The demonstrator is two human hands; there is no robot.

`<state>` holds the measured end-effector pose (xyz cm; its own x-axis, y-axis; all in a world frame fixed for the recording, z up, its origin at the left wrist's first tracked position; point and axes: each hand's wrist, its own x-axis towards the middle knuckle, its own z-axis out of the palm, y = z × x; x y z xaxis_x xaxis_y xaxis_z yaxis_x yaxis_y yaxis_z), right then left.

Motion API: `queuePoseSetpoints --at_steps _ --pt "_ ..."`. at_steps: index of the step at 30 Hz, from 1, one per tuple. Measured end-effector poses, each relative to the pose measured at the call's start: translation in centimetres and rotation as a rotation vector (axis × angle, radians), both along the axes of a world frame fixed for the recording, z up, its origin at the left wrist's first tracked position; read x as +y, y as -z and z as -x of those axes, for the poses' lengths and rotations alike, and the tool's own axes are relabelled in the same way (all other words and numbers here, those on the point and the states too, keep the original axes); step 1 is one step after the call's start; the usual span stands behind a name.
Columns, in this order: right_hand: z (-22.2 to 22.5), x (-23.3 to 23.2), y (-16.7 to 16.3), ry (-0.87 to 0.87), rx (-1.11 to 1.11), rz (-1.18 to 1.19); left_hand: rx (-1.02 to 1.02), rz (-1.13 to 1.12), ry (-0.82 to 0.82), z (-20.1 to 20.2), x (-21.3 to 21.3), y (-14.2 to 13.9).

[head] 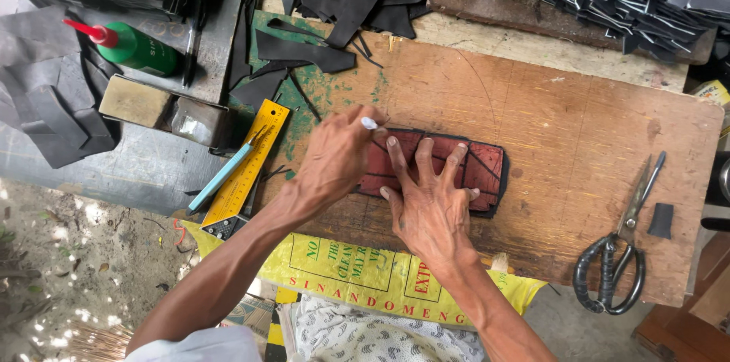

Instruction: The person assembles black rubber pieces on a wooden workbench using a red patterned template. They apply adhesive to the template, place the rubber pieces, and press them into position. The person uses a ruler and a marker to measure and mark the pieces.

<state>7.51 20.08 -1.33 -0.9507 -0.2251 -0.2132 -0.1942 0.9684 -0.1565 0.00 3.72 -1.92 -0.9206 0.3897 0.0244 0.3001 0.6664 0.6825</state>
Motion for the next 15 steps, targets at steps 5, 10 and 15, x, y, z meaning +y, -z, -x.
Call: queuePoseSetpoints --at_steps 5,10,15 --pt "0.0 0.1 0.2 0.034 -0.044 0.109 -0.006 0.107 0.022 0.0 1.1 0.6" --pt "-0.1 0.1 0.4 0.026 -0.009 0.046 0.040 -0.164 0.020 -0.1 2.5 2.3" --pt "-0.4 0.1 0.6 0.031 0.033 0.033 0.026 -0.123 0.026 0.0 2.0 2.7"
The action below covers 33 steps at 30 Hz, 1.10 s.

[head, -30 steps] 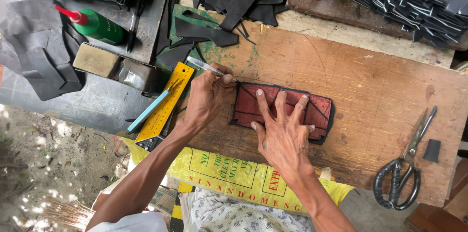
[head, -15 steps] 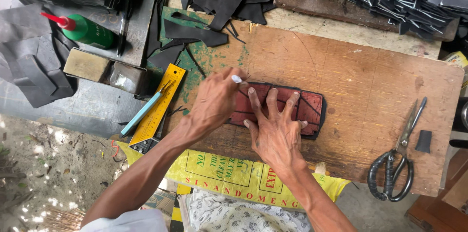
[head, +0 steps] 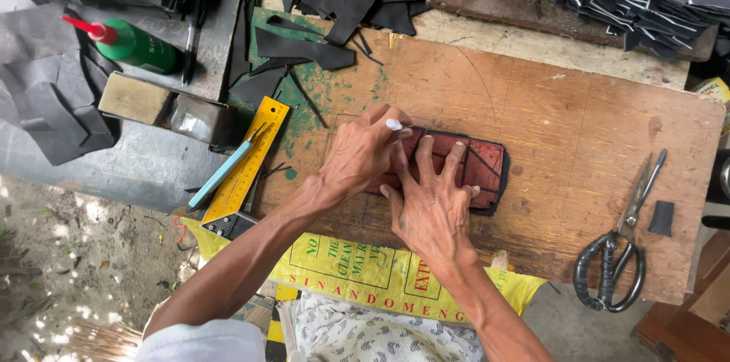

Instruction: The person assembles black rubber pieces on a wooden workbench using a red patterned template. They apply adhesive to the template, place the rubber pieces, and press them into position. The person uses a ruler and a marker to measure and mark the pieces.

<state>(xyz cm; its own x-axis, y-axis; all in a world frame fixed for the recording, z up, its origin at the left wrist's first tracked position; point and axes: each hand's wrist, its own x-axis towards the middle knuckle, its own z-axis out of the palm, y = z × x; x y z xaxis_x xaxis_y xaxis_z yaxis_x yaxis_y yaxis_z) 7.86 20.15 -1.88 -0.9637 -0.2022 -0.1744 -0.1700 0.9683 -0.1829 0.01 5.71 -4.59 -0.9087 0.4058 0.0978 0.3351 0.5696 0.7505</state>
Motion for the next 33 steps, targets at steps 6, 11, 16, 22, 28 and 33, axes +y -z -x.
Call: queuePoseSetpoints --at_steps 6,11,16,22,28,33 --pt "-0.1 0.0 -0.1 0.004 -0.017 0.014 -0.008 -0.023 0.021 0.1 0.4 0.3" --pt "-0.1 -0.1 -0.1 0.012 -0.024 0.032 0.057 0.005 0.042 0.1 0.0 0.6" --pt "-0.3 0.0 0.0 0.021 0.004 0.013 0.071 -0.079 0.001 0.1 -0.1 0.9" --pt "-0.4 0.1 0.1 0.033 -0.009 0.049 0.099 -0.051 0.028 0.3 0.0 1.2" --pt "-0.4 0.2 0.2 0.018 -0.001 0.018 0.108 -0.083 0.025 0.3 0.2 1.1" --pt "-0.4 0.2 0.2 0.012 -0.029 0.014 0.015 -0.050 0.066 0.5 1.2 0.5"
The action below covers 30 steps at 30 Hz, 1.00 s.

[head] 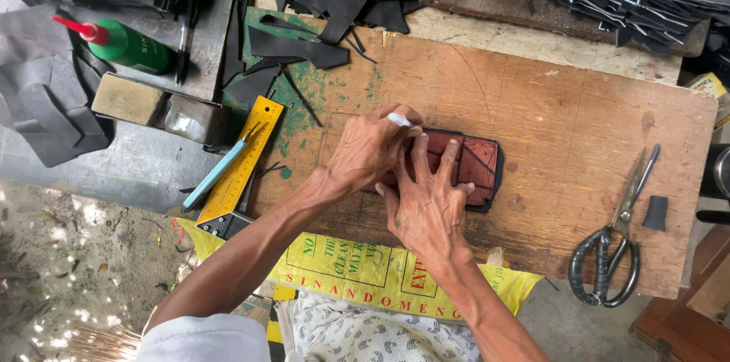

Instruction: The person assembles black rubber pieces on a wooden workbench using a red patterned template. They apply adhesive to the template, place the rubber pieces, and press them into position. The person uses a ruler and a marker to measure and mark the pieces.

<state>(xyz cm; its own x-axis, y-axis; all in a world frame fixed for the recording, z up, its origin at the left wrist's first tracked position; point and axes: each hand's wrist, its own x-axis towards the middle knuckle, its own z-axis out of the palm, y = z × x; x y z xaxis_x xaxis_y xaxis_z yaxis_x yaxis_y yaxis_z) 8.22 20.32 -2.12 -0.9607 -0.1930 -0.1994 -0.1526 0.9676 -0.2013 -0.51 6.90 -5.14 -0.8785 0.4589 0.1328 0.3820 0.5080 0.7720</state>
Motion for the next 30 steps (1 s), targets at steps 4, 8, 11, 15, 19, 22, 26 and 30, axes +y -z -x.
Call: queuePoseSetpoints --at_steps 4,8,11,15,19,22,26,30 --pt "-0.1 0.1 -0.1 0.010 0.031 0.038 -0.056 -0.001 -0.021 0.2 0.1 -0.3" --pt "0.0 0.1 0.0 0.006 0.001 0.024 0.030 -0.017 0.018 0.1 0.3 -0.2" --pt "0.1 0.1 0.0 0.002 -0.003 0.016 0.019 -0.041 -0.010 0.2 0.6 0.0" --pt "0.0 0.1 -0.1 0.004 -0.014 0.017 -0.044 -0.090 -0.044 0.5 0.9 -0.1" --pt "0.0 0.1 -0.1 0.008 0.037 0.034 0.021 -0.085 0.050 0.8 1.0 -0.5" --pt "0.1 0.0 -0.1 0.017 -0.023 0.038 -0.028 -0.035 0.058 0.9 1.0 -0.8" --pt "0.1 0.1 -0.2 0.021 -0.039 0.028 -0.037 -0.068 0.055 0.9 1.3 -0.8" --pt "0.2 0.1 -0.3 0.015 -0.044 0.025 -0.049 -0.024 0.061 0.9 1.2 -0.8"
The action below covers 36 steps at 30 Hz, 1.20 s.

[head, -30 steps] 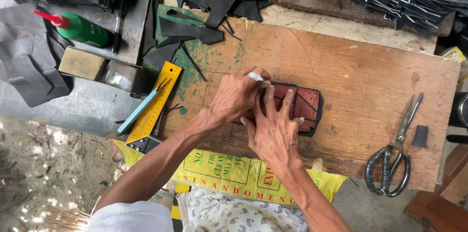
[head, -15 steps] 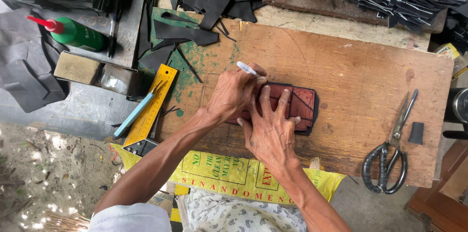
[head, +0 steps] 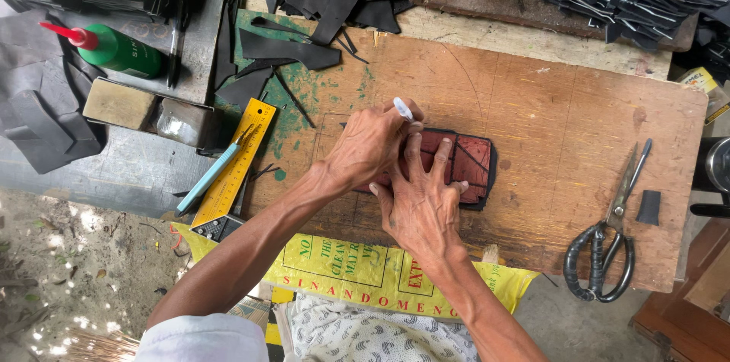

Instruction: The person assembles black rubber pieces on a wooden workbench using a red patterned template. They apply adhesive to the template, place the rubber pieces, and press them into position. The person uses a ruler and a marker to measure and mark the pieces.

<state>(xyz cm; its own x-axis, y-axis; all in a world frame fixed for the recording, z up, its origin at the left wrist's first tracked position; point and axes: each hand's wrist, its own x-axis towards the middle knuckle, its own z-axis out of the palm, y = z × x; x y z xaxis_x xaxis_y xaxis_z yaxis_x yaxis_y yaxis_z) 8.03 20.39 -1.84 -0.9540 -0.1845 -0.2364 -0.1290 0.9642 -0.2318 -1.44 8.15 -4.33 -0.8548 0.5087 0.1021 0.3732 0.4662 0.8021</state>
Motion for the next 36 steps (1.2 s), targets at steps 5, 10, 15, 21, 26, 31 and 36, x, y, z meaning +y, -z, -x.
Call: queuePoseSetpoints --at_steps 5,10,15,21,26,31,36 --pt "-0.1 0.1 0.2 0.006 -0.018 0.030 0.004 0.019 -0.006 -0.1 0.3 0.1" --pt "0.0 0.2 0.7 -0.017 -0.047 -0.024 0.069 0.125 0.143 -0.2 2.7 0.6" --pt "-0.1 0.2 0.7 -0.011 -0.045 -0.031 0.033 0.007 0.153 0.0 3.1 0.6" --pt "-0.1 0.1 0.4 -0.011 -0.043 -0.001 0.057 0.006 0.211 0.6 4.1 0.5" --pt "-0.3 -0.2 -0.2 0.006 -0.160 -0.038 0.009 -0.087 0.377 1.7 3.4 0.3" --pt "0.0 -0.4 -0.8 -0.022 0.079 -0.014 -0.016 -0.217 -0.263 -0.4 -2.5 -0.7" --pt "0.5 -0.9 -1.4 -0.095 0.033 -0.090 0.092 -0.241 -0.424 -3.3 -7.2 -0.2"
